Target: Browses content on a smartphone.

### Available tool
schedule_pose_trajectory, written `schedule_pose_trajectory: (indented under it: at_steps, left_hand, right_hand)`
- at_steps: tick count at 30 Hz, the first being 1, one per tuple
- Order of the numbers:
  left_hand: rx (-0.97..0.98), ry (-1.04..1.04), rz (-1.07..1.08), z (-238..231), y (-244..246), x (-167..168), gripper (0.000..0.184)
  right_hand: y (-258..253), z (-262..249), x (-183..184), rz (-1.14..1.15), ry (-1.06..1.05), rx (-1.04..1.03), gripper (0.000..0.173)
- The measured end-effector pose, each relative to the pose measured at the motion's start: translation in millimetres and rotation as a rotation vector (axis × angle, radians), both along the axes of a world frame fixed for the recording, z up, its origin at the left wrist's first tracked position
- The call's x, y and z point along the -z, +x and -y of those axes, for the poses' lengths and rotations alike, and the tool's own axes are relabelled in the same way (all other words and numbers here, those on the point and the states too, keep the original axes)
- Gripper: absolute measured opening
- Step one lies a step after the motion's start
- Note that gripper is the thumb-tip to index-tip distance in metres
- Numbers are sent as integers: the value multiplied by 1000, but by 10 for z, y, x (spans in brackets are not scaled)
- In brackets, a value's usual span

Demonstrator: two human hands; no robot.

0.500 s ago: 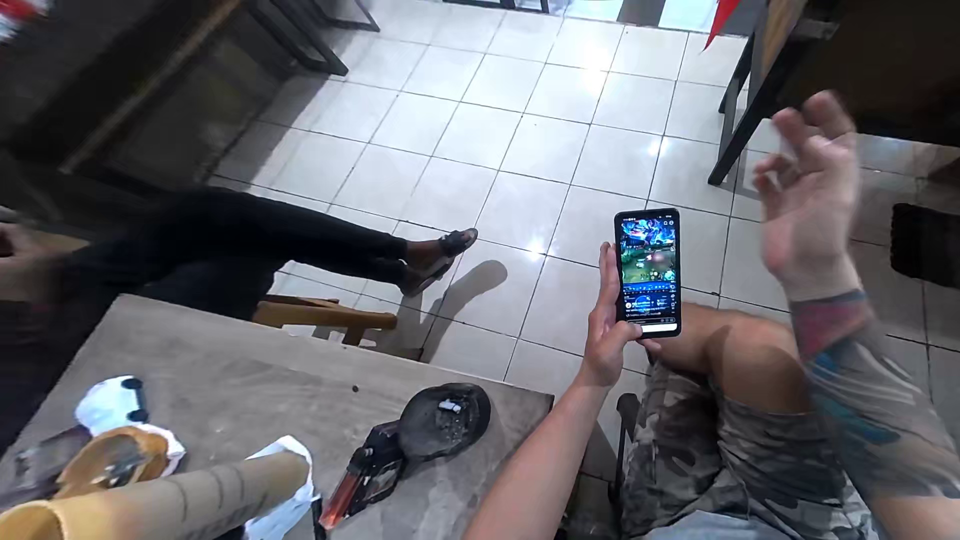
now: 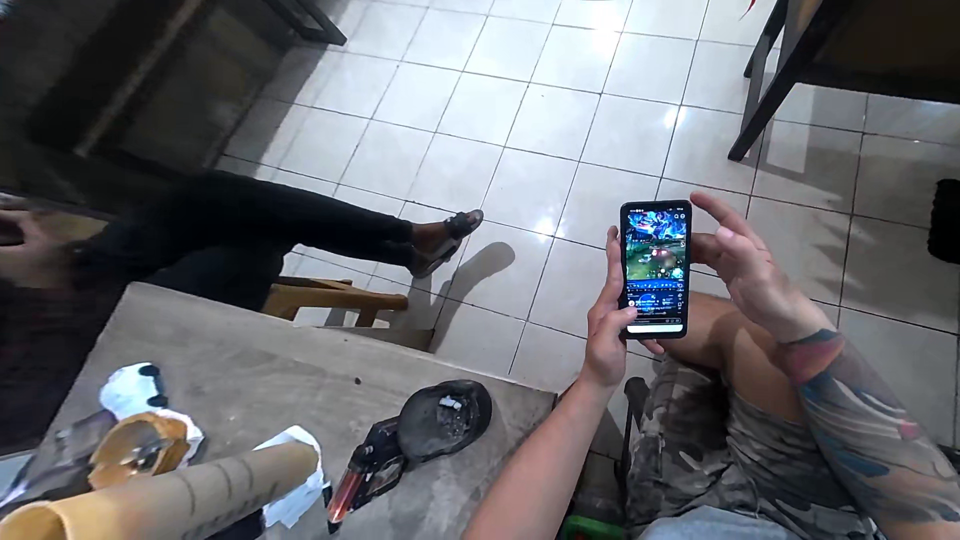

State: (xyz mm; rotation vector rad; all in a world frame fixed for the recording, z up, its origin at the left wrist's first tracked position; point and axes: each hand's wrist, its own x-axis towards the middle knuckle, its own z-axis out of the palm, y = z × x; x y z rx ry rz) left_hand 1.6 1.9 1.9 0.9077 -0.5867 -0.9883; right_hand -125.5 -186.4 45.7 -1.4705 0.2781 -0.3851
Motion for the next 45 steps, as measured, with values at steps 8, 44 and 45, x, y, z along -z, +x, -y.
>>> schedule_pose_trajectory:
  at_steps: [8, 44, 45]
  left_hand:
    - [62, -20, 26, -2, 9, 16, 70]
    - [135, 18, -16, 6, 17, 10, 75]
    - [135, 17, -16, 5, 16, 12, 75]
  right_hand:
    - [21, -31, -61, -74, -36, -28, 93]
    - [-35, -82, -10, -36, -33, 93, 56]
    - [-37, -80, -10, -37, -32, 92, 56]
